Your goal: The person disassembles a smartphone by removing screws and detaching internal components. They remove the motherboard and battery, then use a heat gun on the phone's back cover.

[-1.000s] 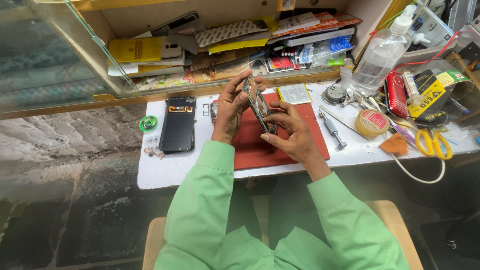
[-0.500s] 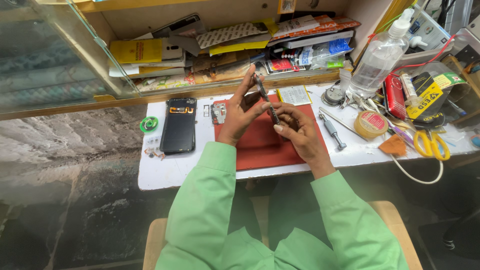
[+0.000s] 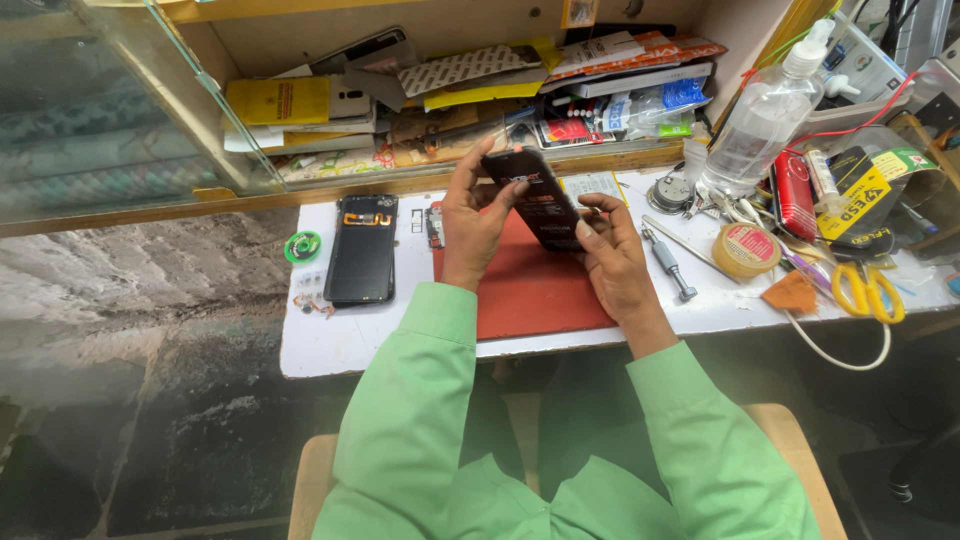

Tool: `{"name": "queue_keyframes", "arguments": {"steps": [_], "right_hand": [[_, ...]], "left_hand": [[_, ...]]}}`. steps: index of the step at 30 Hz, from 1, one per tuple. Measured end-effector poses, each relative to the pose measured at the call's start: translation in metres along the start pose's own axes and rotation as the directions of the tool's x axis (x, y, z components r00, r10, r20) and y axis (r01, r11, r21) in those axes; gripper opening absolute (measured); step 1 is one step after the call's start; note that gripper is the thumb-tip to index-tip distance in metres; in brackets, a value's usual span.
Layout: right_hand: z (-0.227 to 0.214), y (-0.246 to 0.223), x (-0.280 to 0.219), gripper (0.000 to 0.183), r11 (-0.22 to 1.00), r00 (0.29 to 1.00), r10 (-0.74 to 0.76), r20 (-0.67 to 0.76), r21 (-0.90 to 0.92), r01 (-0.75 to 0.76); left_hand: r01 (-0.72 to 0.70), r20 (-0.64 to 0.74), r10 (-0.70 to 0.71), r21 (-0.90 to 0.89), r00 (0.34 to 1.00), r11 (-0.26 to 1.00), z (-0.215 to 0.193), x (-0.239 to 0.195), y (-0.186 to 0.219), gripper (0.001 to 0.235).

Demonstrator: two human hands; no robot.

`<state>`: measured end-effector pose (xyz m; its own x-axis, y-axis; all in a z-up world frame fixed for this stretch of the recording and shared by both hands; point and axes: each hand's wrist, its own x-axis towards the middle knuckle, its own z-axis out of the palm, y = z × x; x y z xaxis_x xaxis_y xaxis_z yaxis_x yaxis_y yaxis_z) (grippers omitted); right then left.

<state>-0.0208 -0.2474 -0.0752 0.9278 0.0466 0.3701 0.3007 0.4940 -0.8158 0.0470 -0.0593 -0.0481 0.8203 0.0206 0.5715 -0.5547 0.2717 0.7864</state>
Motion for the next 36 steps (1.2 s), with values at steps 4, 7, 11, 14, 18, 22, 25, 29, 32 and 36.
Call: {"name": "queue_keyframes", "arguments": {"steps": [4,7,11,14,18,22,25,29,32,36], "right_hand": [[-0.006,0.003,0.002,0.036,1.000,0.999,0.014,-0.032,0.017,-0.013],[-0.004,0.004,0.002,0.032,1.000,1.000,-0.001,-0.010,-0.020,0.001],[0.000,0.003,0.000,0.031,0.995,0.999,0.020,0.032,-0.094,-0.017],[0.003,0.003,-0.002,0.037,0.979,0.999,0.008,0.052,-0.204,0.003],[0.002,0.007,-0.005,0.028,0.905,0.965,-0.258,-0.043,-0.360,0.226],[-0.011,-0.005,-0.010,0.012,0.829,0.842,-0.454,-0.291,-0.484,0.280],[-0.031,-0.032,-0.008,0.013,0.830,0.772,-0.465,-0.434,-0.517,0.209],[-0.057,-0.065,0.004,0.013,0.533,0.864,-0.436,-0.251,-0.846,0.023],[-0.072,-0.066,0.034,0.012,0.122,0.935,-0.354,0.014,-0.991,0.061],[-0.088,-0.051,0.070,0.011,-0.257,0.944,-0.189,0.271,-0.941,0.219]], "left_hand": [[0.024,-0.002,-0.026,-0.242,1.000,0.970,-0.005,0.003,-0.011,0.052],[0.072,-0.039,-0.088,-0.310,0.995,0.948,-0.014,0.003,-0.019,0.042],[0.073,-0.019,-0.088,-0.393,0.996,0.916,-0.020,0.005,-0.027,0.023],[0.050,-0.013,-0.062,-0.432,0.998,0.901,-0.021,0.005,-0.026,0.019],[0.061,-0.064,-0.112,-0.533,0.992,0.844,-0.023,0.005,-0.018,0.016],[0.006,-0.078,-0.046,-0.445,0.996,0.895,-0.021,0.005,-0.012,0.015],[-0.030,-0.068,0.007,-0.349,0.998,0.937,-0.021,0.004,-0.011,0.017],[-0.012,-0.057,-0.009,-0.356,0.998,0.935,-0.019,0.005,-0.011,0.020],[-0.015,-0.055,-0.005,-0.345,0.998,0.939,-0.018,0.002,-0.010,0.020],[0.001,-0.044,-0.018,-0.352,0.999,0.936,-0.016,0.004,-0.008,0.020]]}}
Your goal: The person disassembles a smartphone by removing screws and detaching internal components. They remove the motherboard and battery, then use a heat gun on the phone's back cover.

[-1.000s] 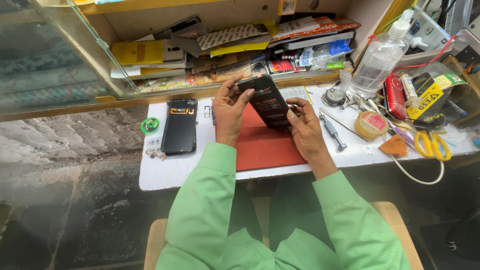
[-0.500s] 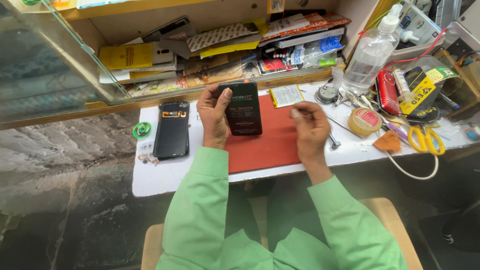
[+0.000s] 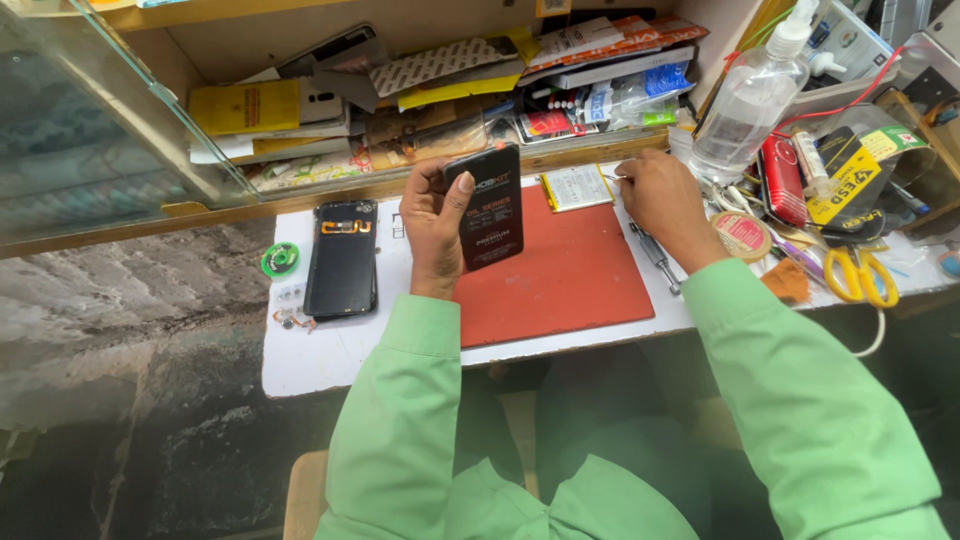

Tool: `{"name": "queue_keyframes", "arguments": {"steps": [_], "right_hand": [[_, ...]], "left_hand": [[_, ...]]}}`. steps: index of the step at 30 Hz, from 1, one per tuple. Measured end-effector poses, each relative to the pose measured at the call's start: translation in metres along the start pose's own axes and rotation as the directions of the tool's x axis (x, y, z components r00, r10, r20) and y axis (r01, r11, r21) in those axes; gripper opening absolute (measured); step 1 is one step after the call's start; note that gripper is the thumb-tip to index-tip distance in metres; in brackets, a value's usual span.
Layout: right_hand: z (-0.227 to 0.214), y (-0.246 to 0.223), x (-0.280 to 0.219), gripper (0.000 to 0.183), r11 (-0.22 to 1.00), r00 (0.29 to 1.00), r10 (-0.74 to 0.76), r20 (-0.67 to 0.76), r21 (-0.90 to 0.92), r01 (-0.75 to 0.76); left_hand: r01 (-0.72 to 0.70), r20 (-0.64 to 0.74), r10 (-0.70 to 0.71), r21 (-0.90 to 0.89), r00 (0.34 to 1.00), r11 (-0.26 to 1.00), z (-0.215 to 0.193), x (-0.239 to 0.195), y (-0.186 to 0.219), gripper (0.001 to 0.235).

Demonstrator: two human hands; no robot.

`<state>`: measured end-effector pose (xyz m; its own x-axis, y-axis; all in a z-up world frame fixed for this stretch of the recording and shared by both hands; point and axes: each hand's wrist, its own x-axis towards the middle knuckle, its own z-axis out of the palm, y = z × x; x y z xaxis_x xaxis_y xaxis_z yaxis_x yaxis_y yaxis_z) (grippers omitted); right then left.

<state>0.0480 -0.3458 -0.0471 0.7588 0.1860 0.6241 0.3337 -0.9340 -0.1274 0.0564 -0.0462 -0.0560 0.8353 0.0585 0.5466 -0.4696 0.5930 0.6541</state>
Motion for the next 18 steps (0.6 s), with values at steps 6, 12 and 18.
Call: {"name": "queue_keyframes", "arguments": {"steps": [6,12,18], "right_hand": [[0.032,0.020,0.017,0.015,0.966,0.985,-0.054,0.163,-0.240,0.092],[0.038,0.035,0.027,0.016,0.953,0.954,-0.130,0.269,-0.233,0.196],[0.029,0.033,0.037,0.017,0.937,0.933,-0.110,0.344,-0.278,0.213]], "left_hand": [[0.017,0.009,-0.017,-0.001,1.000,1.000,0.000,0.001,-0.004,0.022],[0.037,-0.006,-0.037,0.022,0.999,0.999,-0.001,0.001,-0.004,0.022],[0.042,0.005,-0.042,0.001,0.999,0.999,0.001,0.001,0.000,0.022]]}}
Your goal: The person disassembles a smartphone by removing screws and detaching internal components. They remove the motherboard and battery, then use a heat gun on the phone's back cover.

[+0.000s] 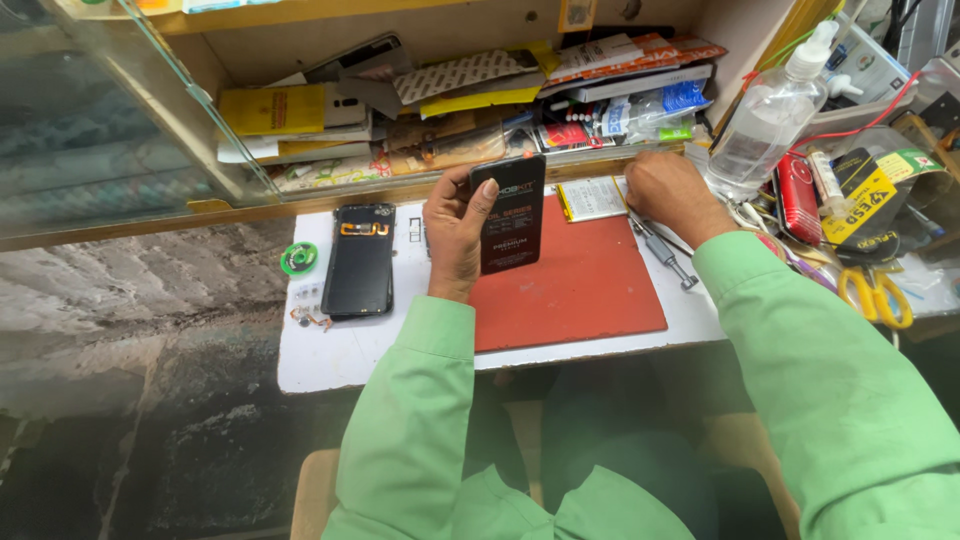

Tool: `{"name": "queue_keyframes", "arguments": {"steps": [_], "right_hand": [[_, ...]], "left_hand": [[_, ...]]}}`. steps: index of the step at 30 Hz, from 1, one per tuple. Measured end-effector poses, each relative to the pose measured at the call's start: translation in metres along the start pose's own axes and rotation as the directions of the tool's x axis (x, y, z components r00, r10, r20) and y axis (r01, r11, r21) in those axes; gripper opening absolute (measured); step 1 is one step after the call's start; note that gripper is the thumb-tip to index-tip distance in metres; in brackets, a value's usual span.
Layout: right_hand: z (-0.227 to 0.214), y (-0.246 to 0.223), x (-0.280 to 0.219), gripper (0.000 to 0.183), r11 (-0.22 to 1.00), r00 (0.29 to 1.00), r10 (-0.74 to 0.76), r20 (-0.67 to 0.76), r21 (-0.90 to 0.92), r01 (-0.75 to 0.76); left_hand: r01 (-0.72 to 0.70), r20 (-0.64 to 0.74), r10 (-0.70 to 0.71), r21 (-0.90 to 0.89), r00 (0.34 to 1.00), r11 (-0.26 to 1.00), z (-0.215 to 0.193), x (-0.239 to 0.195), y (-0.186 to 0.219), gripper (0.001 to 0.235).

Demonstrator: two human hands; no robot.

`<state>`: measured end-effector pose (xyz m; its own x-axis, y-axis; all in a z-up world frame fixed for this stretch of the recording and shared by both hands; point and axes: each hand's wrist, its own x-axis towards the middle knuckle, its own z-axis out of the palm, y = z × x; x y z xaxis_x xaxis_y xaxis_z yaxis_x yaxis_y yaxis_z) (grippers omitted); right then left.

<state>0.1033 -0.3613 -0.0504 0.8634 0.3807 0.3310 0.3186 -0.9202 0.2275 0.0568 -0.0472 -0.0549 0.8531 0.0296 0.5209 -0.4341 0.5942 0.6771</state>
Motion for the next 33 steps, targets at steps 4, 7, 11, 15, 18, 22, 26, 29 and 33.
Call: {"name": "queue_keyframes", "arguments": {"steps": [4,7,11,15,18,22,26,29,33], "right_hand": [[-0.025,-0.004,-0.002,0.012,0.980,0.988,0.122,-0.098,0.172,-0.104],[-0.048,-0.009,-0.015,0.006,0.717,0.931,0.343,-0.127,0.676,-0.172],[-0.067,-0.031,-0.033,0.002,-0.040,0.877,0.468,0.110,0.994,-0.104],[-0.078,-0.061,-0.047,0.004,-0.315,0.871,0.465,0.155,0.949,-0.001],[-0.086,-0.081,-0.045,0.013,-0.393,0.876,0.450,0.175,0.919,0.019],[-0.101,-0.090,-0.032,0.019,-0.382,0.896,0.420,0.145,0.924,0.030],[-0.116,-0.095,-0.021,0.019,-0.245,0.920,0.388,0.052,0.968,0.049],[-0.128,-0.103,-0.014,0.023,0.031,0.933,0.356,-0.049,0.999,0.040],[-0.143,-0.117,0.005,0.013,0.304,0.941,0.301,-0.154,0.951,0.059]], "left_hand": [[0.016,-0.006,-0.016,0.005,1.000,1.000,0.002,0.000,0.002,0.023],[0.031,-0.003,-0.031,0.009,1.000,0.999,0.000,0.000,0.002,0.023],[0.020,0.004,-0.020,0.037,1.000,0.999,0.001,-0.002,0.001,0.024],[0.007,0.036,-0.010,0.087,0.999,0.996,0.004,-0.004,0.001,0.027],[0.033,0.004,-0.034,0.029,0.999,0.999,0.005,-0.002,0.001,0.028],[0.061,-0.010,-0.060,0.055,0.998,0.997,0.008,0.001,0.000,0.035],[0.085,0.007,-0.086,0.029,0.996,0.996,0.009,0.002,0.001,0.040],[0.086,0.023,-0.087,0.017,0.996,0.996,0.010,0.002,0.003,0.043],[0.087,0.038,-0.088,0.020,0.995,0.996,0.011,0.002,0.006,0.044]]}}
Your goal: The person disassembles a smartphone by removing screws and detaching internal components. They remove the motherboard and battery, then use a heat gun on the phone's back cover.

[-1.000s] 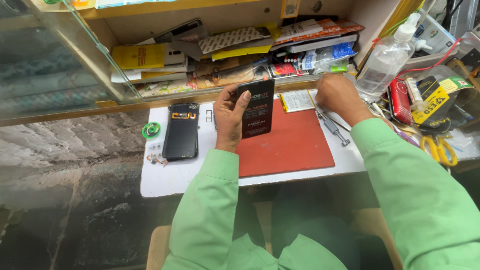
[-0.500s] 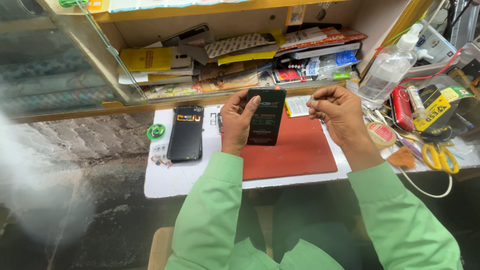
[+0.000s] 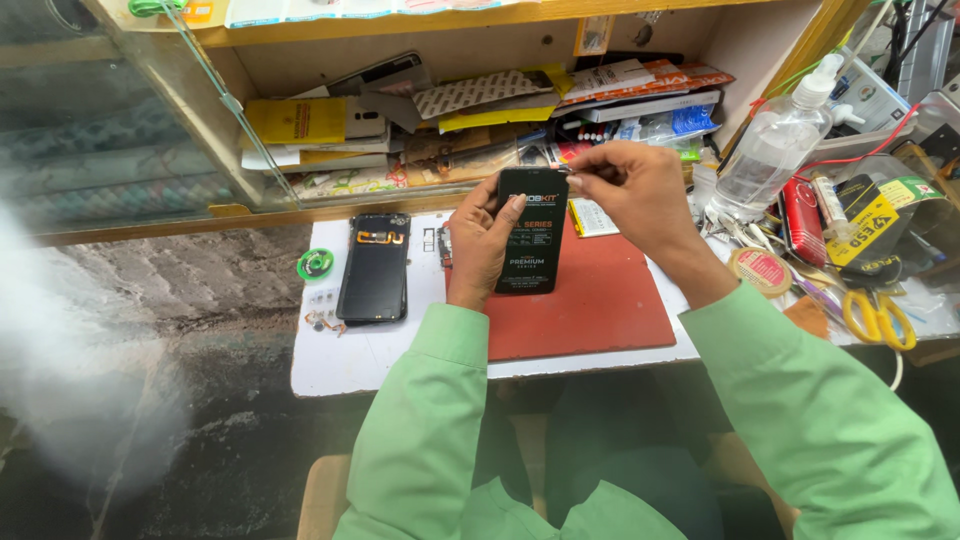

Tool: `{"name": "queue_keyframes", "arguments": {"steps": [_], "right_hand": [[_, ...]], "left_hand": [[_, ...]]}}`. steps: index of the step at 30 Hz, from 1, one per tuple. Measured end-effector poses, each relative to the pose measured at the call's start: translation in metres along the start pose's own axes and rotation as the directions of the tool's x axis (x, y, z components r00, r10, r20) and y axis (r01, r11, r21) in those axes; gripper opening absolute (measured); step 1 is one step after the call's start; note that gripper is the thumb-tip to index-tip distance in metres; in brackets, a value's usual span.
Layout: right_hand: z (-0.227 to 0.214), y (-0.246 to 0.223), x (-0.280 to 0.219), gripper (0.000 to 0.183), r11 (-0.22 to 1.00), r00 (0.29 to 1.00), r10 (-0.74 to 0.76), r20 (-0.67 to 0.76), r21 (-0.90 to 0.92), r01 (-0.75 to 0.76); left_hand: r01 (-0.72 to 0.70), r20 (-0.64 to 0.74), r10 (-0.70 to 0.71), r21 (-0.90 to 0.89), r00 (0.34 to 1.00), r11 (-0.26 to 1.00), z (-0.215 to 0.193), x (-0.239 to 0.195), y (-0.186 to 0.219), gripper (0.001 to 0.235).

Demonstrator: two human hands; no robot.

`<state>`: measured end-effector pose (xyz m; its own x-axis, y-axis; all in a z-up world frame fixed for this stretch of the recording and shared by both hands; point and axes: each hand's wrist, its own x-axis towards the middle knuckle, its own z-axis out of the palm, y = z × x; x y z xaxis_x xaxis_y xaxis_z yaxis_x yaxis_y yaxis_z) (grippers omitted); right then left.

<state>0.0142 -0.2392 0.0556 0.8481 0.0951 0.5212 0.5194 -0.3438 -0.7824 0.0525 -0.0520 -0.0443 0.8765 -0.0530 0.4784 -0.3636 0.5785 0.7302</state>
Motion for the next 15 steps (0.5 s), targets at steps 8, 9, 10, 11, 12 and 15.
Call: {"name": "queue_keyframes", "arguments": {"steps": [8,9,10,11,12,15], "right_hand": [[0.003,-0.017,0.009,0.007,0.813,0.911,-0.400,0.105,-0.419,0.405],[0.003,-0.017,0.009,0.007,0.794,0.902,-0.417,0.114,-0.437,0.422],[0.003,-0.017,0.008,0.007,0.793,0.901,-0.418,0.117,-0.436,0.425],[0.002,-0.017,0.008,0.008,0.792,0.900,-0.420,0.120,-0.435,0.428],[0.002,-0.017,0.008,0.008,0.791,0.898,-0.422,0.123,-0.435,0.431],[0.001,-0.017,0.008,0.008,0.776,0.889,-0.439,0.127,-0.446,0.447]], "left_hand": [[-0.009,0.017,0.009,-0.010,1.000,1.000,0.002,-0.002,0.003,0.045],[-0.008,0.018,0.008,-0.018,1.000,1.000,0.003,-0.002,0.004,0.045],[-0.004,0.015,0.004,-0.011,1.000,1.000,0.003,-0.003,0.004,0.045],[0.000,0.013,0.000,-0.005,1.000,1.000,0.003,-0.003,0.005,0.045],[0.003,0.011,-0.003,0.001,1.000,1.000,0.003,-0.004,0.006,0.045],[-0.011,0.022,0.011,0.007,1.000,1.000,0.004,-0.004,0.009,0.044]]}}
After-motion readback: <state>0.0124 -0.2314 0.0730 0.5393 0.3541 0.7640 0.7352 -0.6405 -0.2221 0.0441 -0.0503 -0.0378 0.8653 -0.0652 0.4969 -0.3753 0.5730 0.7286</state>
